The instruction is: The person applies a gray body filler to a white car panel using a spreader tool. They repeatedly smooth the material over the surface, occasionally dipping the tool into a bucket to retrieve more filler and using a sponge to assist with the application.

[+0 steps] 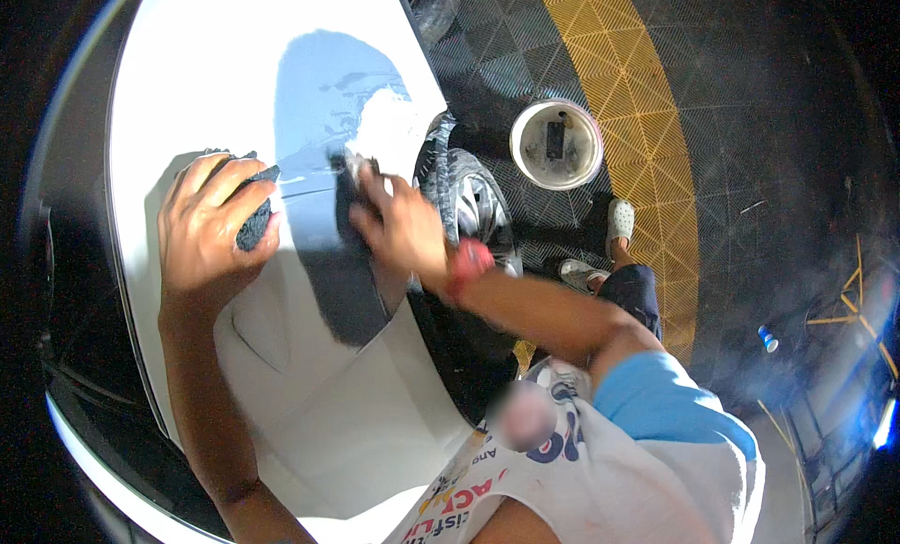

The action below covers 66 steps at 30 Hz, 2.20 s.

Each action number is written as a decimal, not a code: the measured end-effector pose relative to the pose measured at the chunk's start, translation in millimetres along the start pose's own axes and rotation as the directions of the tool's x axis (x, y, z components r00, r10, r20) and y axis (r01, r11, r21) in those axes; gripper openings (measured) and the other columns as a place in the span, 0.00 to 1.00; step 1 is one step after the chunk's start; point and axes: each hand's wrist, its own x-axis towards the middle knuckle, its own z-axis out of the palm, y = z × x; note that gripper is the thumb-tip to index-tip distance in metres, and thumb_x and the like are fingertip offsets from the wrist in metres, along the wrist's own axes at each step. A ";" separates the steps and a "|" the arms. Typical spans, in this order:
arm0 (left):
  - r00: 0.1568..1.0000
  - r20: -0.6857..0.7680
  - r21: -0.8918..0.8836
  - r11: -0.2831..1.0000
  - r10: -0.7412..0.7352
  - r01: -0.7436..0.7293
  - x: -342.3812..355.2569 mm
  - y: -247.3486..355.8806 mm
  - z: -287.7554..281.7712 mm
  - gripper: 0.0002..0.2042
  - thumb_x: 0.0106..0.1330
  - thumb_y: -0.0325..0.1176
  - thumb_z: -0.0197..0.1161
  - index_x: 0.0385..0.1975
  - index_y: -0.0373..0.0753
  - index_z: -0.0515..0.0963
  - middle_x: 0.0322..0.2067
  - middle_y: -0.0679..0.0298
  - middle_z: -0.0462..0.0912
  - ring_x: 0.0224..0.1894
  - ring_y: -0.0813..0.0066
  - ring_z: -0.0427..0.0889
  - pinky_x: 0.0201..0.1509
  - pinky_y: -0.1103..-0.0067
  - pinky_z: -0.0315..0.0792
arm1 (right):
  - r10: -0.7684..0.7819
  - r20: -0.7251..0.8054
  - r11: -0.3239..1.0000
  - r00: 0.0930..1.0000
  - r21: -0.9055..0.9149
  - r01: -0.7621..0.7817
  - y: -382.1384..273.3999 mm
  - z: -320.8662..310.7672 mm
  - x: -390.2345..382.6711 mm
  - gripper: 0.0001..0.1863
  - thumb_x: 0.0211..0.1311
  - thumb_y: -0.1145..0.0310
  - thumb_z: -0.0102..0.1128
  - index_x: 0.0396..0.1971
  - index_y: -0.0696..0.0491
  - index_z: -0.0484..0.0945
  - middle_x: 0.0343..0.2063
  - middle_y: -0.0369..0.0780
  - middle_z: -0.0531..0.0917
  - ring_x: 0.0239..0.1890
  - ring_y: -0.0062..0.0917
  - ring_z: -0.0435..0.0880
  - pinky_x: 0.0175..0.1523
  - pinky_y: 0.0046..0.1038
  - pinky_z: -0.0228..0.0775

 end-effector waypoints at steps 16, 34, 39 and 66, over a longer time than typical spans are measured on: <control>0.998 0.028 -0.037 0.998 -0.048 0.049 6.6 2.4 -4.1 0.18 0.50 0.31 0.82 0.43 0.40 0.89 0.51 0.60 0.89 0.60 0.53 0.84 0.65 0.57 0.79 | 0.025 0.058 0.990 0.998 0.136 -0.033 -4.7 -13.1 1.7 0.35 0.73 0.57 0.67 0.73 0.60 0.71 0.63 0.60 0.78 0.72 0.51 0.75 0.73 0.47 0.69; 0.997 -0.002 0.059 0.996 -0.072 0.072 7.8 -0.9 -3.9 0.19 0.51 0.33 0.83 0.44 0.48 0.88 0.55 0.67 0.88 0.61 0.58 0.84 0.66 0.58 0.80 | 0.296 0.095 0.955 0.950 -0.023 -0.296 100.3 1.5 172.5 0.29 0.78 0.50 0.57 0.66 0.56 0.80 0.35 0.55 0.90 0.43 0.41 0.94 0.53 0.41 0.84; 0.994 0.032 0.056 0.993 -0.102 0.100 -3.4 -2.7 1.8 0.20 0.52 0.33 0.83 0.47 0.50 0.88 0.56 0.68 0.88 0.61 0.58 0.84 0.66 0.57 0.80 | 0.226 0.116 0.973 0.967 0.023 -0.230 70.9 21.2 122.1 0.35 0.73 0.45 0.61 0.72 0.51 0.75 0.56 0.59 0.83 0.57 0.58 0.86 0.60 0.52 0.81; 0.996 -0.006 0.039 0.995 -0.089 0.089 -4.0 0.4 2.8 0.20 0.49 0.31 0.84 0.44 0.44 0.89 0.54 0.63 0.88 0.62 0.56 0.83 0.66 0.57 0.80 | 0.375 0.271 0.922 0.886 -0.012 -0.387 75.5 13.9 90.4 0.36 0.74 0.47 0.60 0.72 0.56 0.73 0.50 0.60 0.87 0.56 0.53 0.87 0.64 0.48 0.79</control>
